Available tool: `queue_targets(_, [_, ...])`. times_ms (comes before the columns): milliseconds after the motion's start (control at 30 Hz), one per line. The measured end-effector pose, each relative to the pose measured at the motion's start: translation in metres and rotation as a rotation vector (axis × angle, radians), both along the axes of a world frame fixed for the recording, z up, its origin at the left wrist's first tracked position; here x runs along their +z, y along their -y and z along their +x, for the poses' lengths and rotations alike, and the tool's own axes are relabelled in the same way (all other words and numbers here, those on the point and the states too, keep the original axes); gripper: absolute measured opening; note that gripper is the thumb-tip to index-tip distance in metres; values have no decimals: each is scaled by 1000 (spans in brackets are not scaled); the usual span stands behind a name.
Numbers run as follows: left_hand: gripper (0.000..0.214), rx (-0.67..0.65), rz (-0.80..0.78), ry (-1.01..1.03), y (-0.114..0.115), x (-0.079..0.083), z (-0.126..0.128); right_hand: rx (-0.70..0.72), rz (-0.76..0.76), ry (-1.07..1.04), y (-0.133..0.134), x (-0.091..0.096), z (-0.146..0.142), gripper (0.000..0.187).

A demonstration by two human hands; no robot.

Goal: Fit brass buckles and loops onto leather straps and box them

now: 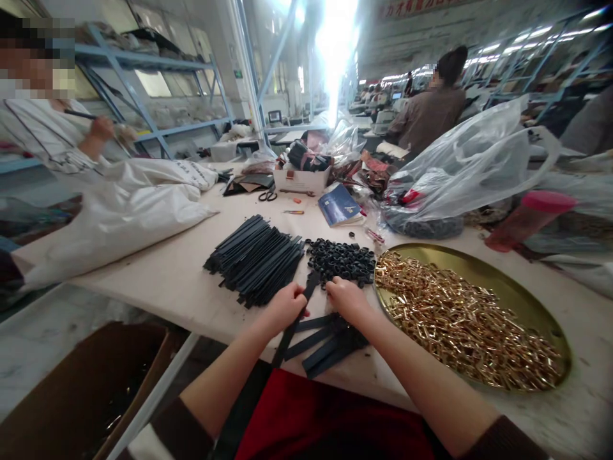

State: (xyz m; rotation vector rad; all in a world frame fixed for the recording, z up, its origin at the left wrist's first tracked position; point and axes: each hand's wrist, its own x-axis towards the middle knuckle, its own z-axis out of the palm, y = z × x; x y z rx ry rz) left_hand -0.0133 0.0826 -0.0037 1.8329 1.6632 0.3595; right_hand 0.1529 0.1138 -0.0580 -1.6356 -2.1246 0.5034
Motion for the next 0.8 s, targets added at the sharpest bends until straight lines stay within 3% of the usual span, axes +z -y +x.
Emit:
queue_targets(100, [19, 38, -180, 255, 25, -4, 3, -40, -51, -129, 7, 4, 7, 11])
queue_targets(200, [9, 149, -308, 564, 38, -10, 6, -65, -154, -326, 24, 11, 14, 24])
queue_targets(367, [17, 133, -289, 632, 42, -22, 12, -185, -637, -1258, 55, 20, 17, 27])
queue_targets(433, [16, 140, -323, 619, 43, -23, 12, -254, -694, -1412, 61, 21, 17, 27])
queue_targets(533, [14, 147, -425, 652, 47, -20, 11, -313, -725, -1428, 64, 21, 17, 28])
queue_targets(800, [8, 142, -770, 954, 50, -16, 10, -302, -760, -1165, 68, 19, 25, 30])
